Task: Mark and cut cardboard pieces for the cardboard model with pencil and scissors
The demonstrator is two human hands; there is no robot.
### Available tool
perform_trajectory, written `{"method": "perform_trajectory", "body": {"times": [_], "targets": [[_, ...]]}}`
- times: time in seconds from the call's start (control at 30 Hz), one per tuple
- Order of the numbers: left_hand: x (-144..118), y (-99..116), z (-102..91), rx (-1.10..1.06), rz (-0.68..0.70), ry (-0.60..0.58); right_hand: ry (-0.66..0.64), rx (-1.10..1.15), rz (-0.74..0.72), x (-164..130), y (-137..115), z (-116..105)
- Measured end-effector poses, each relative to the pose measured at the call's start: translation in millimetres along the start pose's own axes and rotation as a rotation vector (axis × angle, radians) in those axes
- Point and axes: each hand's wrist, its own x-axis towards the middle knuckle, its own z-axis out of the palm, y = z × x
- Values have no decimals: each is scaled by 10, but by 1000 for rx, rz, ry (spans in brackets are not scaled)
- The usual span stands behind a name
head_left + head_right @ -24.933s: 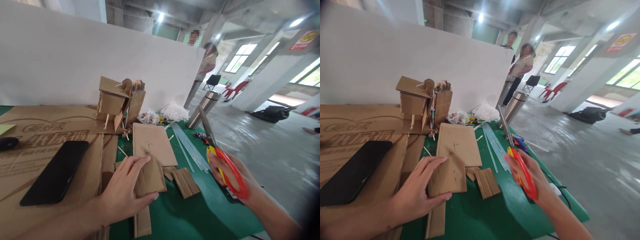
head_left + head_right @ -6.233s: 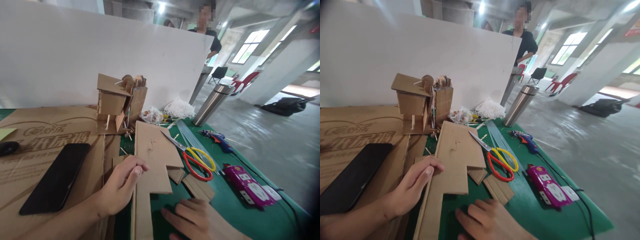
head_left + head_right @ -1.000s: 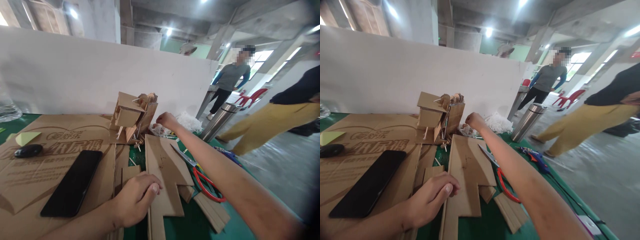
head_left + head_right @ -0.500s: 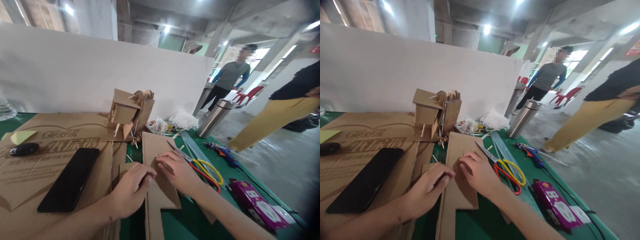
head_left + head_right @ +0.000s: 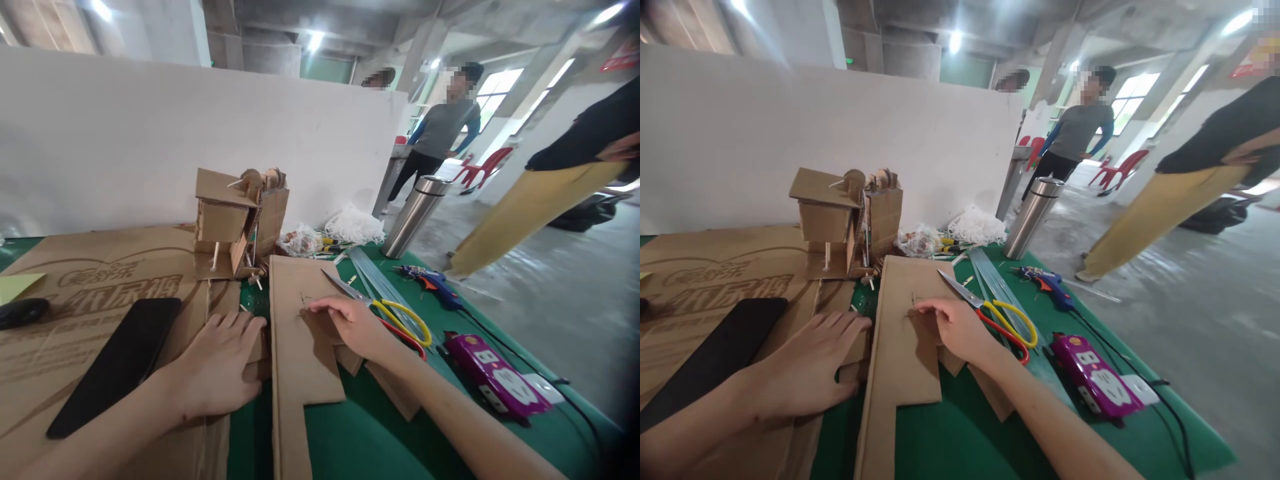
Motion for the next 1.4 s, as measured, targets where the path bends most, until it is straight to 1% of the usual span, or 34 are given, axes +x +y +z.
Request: {"method": "perform_trajectory", "body": {"times": [0.07,0.17,0.3,0.5,0.7,0.83,0.9,0.97,1.07,1.13,1.23,1.4], "targets": [[-4,24,-14,9,0,-20,-6,4,5,-3,-8,-6],[9,2,-35,3,18,-41,-17,3,12,-11,-37,-7],[24,-45,-56,2,15,-26,-22,2,20,-23,-79,-5],[41,-45,-108,75,-79,43,-23,14,9,-28,-122,-14],[32,-74,-152,142,-166,27,-21,16,-23,-25,-159,-33],[36,-65,-182,162,-178,29,-6,24,-44,-22,-170,-24],[41,-49,-185,162,-161,91,8,36,-56,-24,-164,-8],[42,-22,-168,145,-112,202,25,53,-67,-25,-155,10],[40,36,-88,101,34,393,39,96,-78,-25,-150,21],[42,80,-10,78,126,483,34,139,-70,-29,-163,17],[54,137,95,50,207,553,-11,257,-43,-46,-201,7],[62,180,155,15,307,596,-192,563,-14,-69,-236,11]]}}
